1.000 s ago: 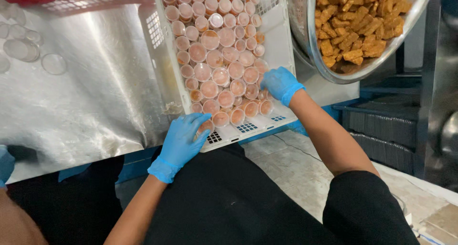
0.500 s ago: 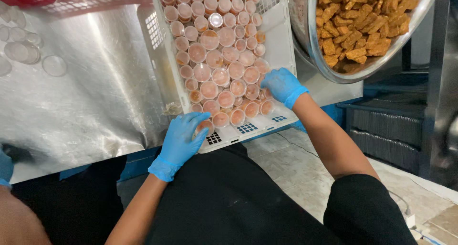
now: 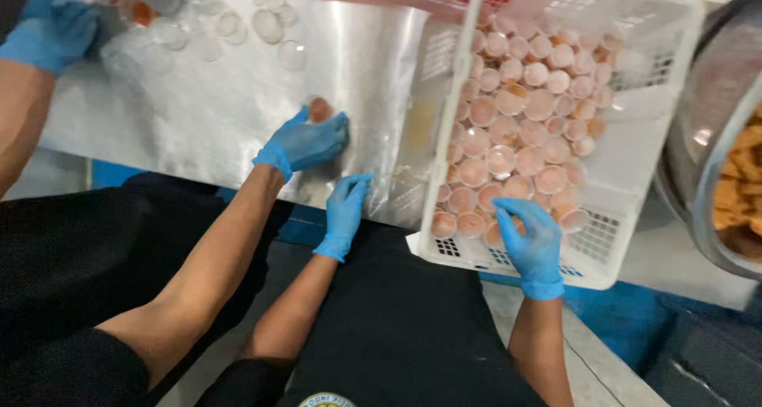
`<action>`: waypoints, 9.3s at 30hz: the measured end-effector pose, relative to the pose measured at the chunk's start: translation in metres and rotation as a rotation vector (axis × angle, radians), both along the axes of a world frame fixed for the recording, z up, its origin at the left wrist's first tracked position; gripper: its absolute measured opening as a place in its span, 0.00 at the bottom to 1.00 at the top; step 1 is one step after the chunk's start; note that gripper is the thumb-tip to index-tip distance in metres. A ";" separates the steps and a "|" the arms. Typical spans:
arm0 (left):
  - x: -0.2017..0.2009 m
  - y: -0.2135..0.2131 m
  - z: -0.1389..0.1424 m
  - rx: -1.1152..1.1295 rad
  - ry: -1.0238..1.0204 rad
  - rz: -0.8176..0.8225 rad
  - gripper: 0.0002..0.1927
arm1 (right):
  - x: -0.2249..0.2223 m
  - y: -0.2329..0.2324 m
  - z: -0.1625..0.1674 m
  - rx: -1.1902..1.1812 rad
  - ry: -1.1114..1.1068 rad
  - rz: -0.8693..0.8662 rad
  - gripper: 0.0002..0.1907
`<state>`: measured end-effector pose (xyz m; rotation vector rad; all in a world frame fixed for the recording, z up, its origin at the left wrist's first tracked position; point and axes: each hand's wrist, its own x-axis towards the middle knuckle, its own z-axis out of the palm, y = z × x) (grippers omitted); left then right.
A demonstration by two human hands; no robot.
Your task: The person, wearing blue gloves, picks up small plastic cups filled with orange sauce from a white basket, presses a clear lid onto each cup, and places the lidded cups back into the basket. A coworker across the table handles cups and a red basket of supplies at the same time.
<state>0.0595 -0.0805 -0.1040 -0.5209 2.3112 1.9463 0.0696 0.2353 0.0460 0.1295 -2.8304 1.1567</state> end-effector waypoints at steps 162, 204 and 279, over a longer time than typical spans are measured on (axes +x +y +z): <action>-0.027 -0.045 -0.034 0.582 -0.511 0.038 0.22 | 0.074 0.132 -0.065 0.355 0.227 -0.415 0.06; -0.072 -0.039 -0.025 0.023 0.031 0.547 0.23 | 0.067 0.132 -0.067 0.374 0.214 -0.426 0.04; -0.012 -0.048 -0.040 0.400 -0.369 0.034 0.11 | 0.057 0.103 -0.045 0.268 0.038 -0.248 0.02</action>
